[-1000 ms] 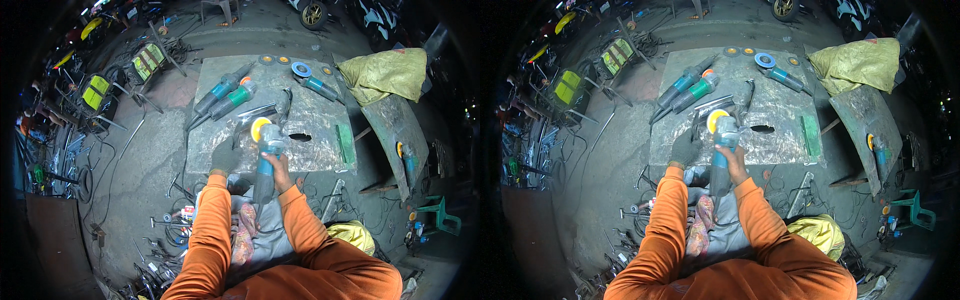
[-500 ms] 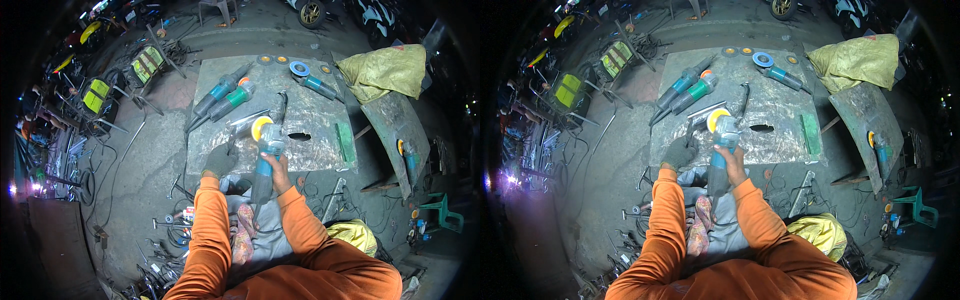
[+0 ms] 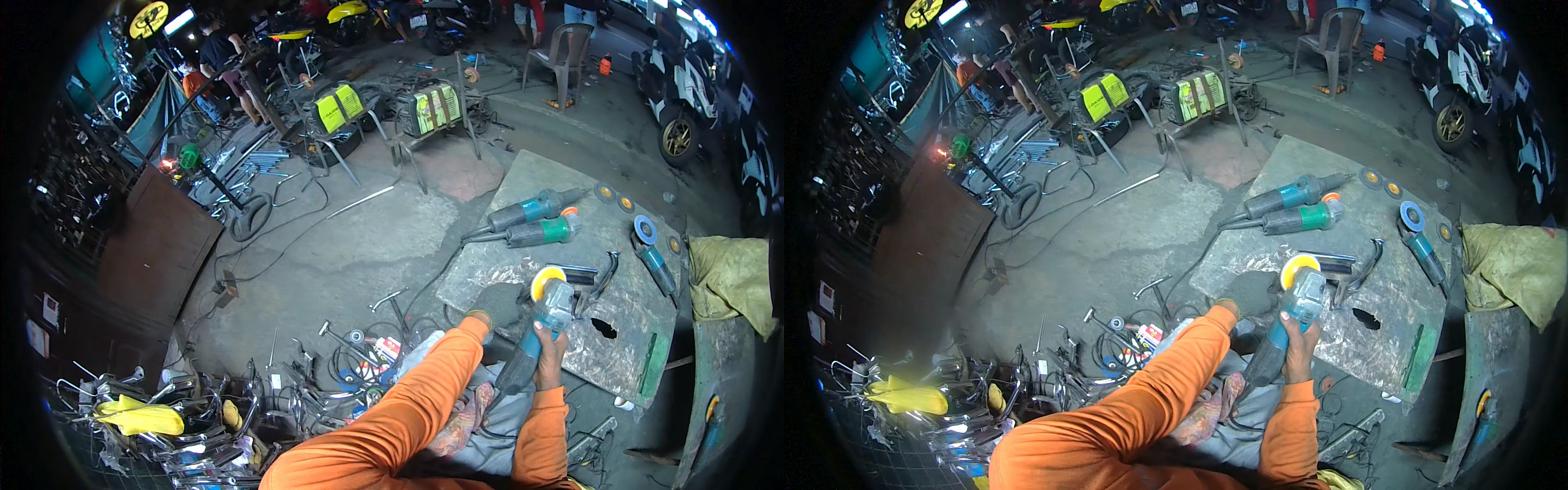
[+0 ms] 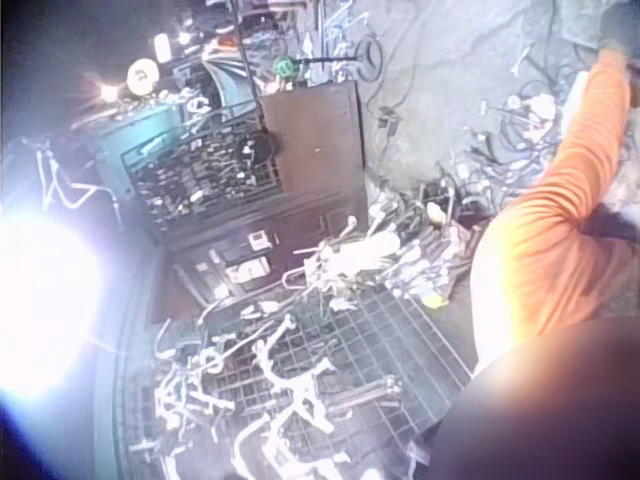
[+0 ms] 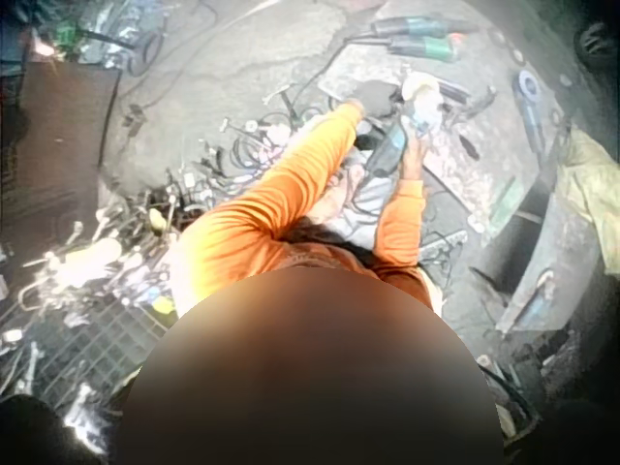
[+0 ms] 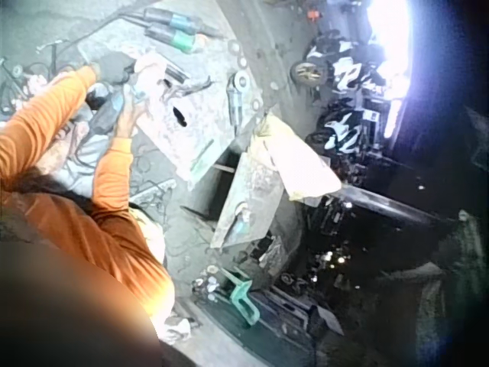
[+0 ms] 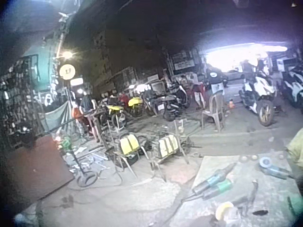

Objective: The person uses an angle grinder with a polishing pad to polish a curved chrome metal part on a workbench. After polishing, the person wipes the part with a cloth and places it on the bench. The person then picks up a second similar metal part and wipes it with the cloth.

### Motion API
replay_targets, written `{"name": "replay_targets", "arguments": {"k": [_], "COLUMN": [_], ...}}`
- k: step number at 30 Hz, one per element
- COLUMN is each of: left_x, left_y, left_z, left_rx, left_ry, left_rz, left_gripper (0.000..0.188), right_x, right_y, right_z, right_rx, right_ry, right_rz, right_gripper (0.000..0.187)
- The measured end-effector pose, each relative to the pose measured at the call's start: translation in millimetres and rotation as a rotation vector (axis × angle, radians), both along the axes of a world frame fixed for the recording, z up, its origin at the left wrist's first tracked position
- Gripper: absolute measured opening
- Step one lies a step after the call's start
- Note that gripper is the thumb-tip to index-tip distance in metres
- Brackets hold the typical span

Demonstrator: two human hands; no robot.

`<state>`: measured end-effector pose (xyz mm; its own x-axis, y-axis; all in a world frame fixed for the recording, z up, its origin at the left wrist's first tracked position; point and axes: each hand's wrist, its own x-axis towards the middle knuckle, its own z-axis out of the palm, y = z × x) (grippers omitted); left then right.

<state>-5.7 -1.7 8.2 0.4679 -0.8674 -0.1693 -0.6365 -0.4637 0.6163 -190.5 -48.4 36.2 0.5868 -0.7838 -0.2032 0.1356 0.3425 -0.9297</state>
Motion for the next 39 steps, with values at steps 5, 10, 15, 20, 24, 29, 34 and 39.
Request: {"name": "replay_targets", "arguments": {"k": [5,10,15,20,24,29,34,39], "left_x": [-26.4,-38.2,-31.9,-23.0,-19.6,-26.0,-16.2,-7.9], "left_y": [-8.2,-18.5,-17.1,-12.5,-11.9,-12.3,-3.0,2.1], "left_z": [6.3,1.4,-13.8,-29.7,-30.2,-9.4,23.3,37.4], "left_rx": [-0.301,-0.381,-0.483,-0.474,-0.391,-0.390,-0.184,0.017], "left_ry": [0.162,0.341,0.374,0.390,0.277,0.205,0.013,0.086], "left_rz": [0.258,0.376,0.331,0.256,0.161,0.222,0.119,0.067], "left_gripper": [0.041,0.044,0.046,0.042,0.037,0.037,0.047,0.053], "right_x": [-9.7,-23.1,-24.9,-17.0,-10.4,-8.9,-11.3,-10.1], "right_y": [-12.3,-27.4,-23.9,-9.0,-0.1,4.0,3.1,3.8], "right_z": [-11.7,-14.5,-12.5,-9.4,-7.8,-2.1,2.8,0.4], "right_rx": [0.103,0.164,0.157,0.033,-0.004,-0.015,-0.030,-0.067], "right_ry": [-0.055,-0.088,-0.074,-0.076,-0.077,-0.066,-0.058,-0.036], "right_rz": [-0.109,-0.156,-0.157,-0.076,-0.023,-0.016,-0.063,-0.101], "right_gripper": [0.046,0.044,0.041,0.047,0.049,0.045,0.037,0.034]}}
